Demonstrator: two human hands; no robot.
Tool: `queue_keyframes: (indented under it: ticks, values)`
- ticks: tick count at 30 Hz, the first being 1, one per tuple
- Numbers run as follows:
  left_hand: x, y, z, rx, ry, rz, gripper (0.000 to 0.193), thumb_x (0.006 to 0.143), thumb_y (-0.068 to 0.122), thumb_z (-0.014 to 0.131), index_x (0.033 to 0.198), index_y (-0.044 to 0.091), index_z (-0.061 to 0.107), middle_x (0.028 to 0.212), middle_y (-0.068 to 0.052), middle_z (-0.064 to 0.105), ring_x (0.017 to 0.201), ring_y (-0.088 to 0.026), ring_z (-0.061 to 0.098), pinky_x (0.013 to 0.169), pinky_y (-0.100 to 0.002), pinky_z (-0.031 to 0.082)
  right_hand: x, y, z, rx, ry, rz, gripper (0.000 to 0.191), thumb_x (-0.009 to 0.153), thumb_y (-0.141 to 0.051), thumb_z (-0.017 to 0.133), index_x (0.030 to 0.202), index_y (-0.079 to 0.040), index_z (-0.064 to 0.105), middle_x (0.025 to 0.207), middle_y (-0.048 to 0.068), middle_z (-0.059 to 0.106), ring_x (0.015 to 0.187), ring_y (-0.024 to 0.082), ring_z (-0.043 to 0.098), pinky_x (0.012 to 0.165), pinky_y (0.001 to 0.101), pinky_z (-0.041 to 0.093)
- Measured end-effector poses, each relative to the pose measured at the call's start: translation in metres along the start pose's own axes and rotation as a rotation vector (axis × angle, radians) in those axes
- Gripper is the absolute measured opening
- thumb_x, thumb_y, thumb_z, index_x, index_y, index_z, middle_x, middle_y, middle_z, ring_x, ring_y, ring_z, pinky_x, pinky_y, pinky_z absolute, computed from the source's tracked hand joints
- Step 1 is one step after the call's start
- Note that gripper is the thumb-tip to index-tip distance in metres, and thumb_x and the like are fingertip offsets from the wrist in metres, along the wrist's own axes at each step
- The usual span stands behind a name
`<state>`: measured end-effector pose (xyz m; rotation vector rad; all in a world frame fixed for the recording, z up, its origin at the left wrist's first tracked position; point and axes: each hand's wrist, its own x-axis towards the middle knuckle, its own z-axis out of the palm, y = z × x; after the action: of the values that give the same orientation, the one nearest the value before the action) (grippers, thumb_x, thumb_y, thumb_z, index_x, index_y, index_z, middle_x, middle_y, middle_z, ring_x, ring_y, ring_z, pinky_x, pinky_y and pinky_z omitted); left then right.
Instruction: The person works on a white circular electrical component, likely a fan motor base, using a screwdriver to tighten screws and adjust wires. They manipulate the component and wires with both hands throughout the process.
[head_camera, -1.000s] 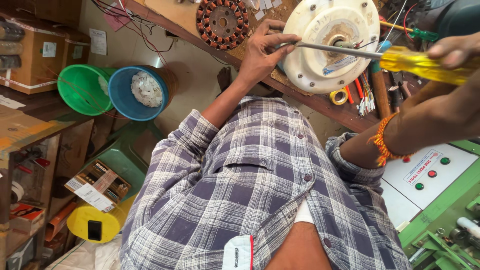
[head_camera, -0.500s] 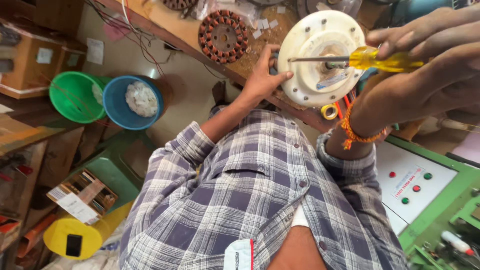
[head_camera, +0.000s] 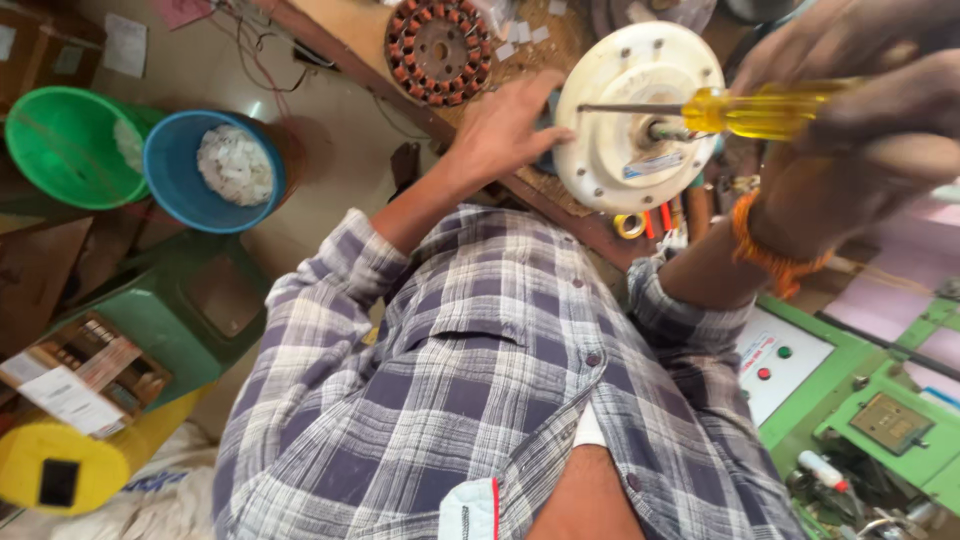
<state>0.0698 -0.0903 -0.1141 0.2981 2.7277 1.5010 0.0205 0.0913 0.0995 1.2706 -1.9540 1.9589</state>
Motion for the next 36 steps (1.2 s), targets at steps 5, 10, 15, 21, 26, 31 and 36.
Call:
queue_keyframes:
  ticks: [5,10,15,21,26,31,36]
  values:
    - [0.0,0.024,-0.052,-0.176,-0.001,0.216,0.047,0.098,0.021,0.079,0.139,0.017,0.058,0.126,-0.011,0.066,0.111,-0.031,0.07,0.092,-0.042,0.058,-0.03,-0.035,0.017,-0.728,0.235,0.286,0.049,0.124,-0.044,0.05,0.12,0.004,0.061,0.109,0.008,0.058,0.086,0.017,0.056,0.075,0.029,0.045]
    - [0.023,0.046,-0.059,-0.293,-0.076,0.541,0.044,0.105,0.007,0.063,0.148,0.008,0.054,0.138,-0.015,0.063,0.123,-0.035,0.066,0.102,-0.045,0.055,0.0,0.002,0.022,-0.257,0.137,0.122,0.045,0.111,-0.046,0.053,0.104,-0.002,0.051,0.085,0.004,0.057,0.065,0.02,0.057,0.062,0.0327,0.046]
    - [0.03,0.047,-0.045,-0.233,-0.051,0.525,0.025,0.106,0.01,0.061,0.131,0.006,0.065,0.116,-0.016,0.074,0.103,-0.036,0.073,0.087,-0.044,0.058,0.013,0.037,0.014,0.466,0.003,0.003,0.048,0.102,-0.055,0.046,0.104,-0.007,0.046,0.075,0.001,0.05,0.051,0.014,0.049,0.05,0.031,0.045]
    - [0.036,0.045,-0.047,-0.136,0.086,0.433,0.018,0.095,0.023,0.079,0.105,0.013,0.069,0.091,-0.004,0.079,0.08,-0.023,0.079,0.07,-0.038,0.058,-0.014,0.019,0.028,-0.035,0.192,-0.068,0.051,0.113,-0.05,0.038,0.111,0.0,0.044,0.082,0.014,0.053,0.061,0.025,0.057,0.058,0.0331,0.051]
    - [0.022,0.05,-0.044,-0.192,0.154,0.518,0.034,0.089,0.018,0.077,0.116,0.003,0.064,0.098,-0.01,0.076,0.087,-0.026,0.074,0.074,-0.038,0.056,-0.008,0.002,0.03,0.045,0.175,-0.031,0.05,0.11,-0.051,0.04,0.107,-0.002,0.049,0.074,0.018,0.052,0.056,0.022,0.053,0.056,0.0331,0.051]
    - [0.026,0.03,-0.033,-0.148,-0.028,0.556,0.023,0.1,0.013,0.077,0.122,0.007,0.072,0.108,-0.011,0.076,0.095,-0.027,0.075,0.081,-0.038,0.059,-0.01,0.014,0.021,0.391,0.008,-0.116,0.051,0.105,-0.051,0.044,0.097,-0.001,0.046,0.061,0.006,0.051,0.047,0.011,0.049,0.047,0.0266,0.046]
    - [0.029,0.032,-0.018,-0.099,0.054,0.327,0.023,0.094,0.029,0.086,0.111,0.017,0.074,0.1,-0.002,0.077,0.086,-0.02,0.079,0.077,-0.034,0.061,-0.041,0.002,0.022,-0.297,0.245,-0.025,0.046,0.105,-0.046,0.049,0.1,0.0,0.048,0.067,0.007,0.053,0.053,0.013,0.051,0.052,0.0279,0.047]
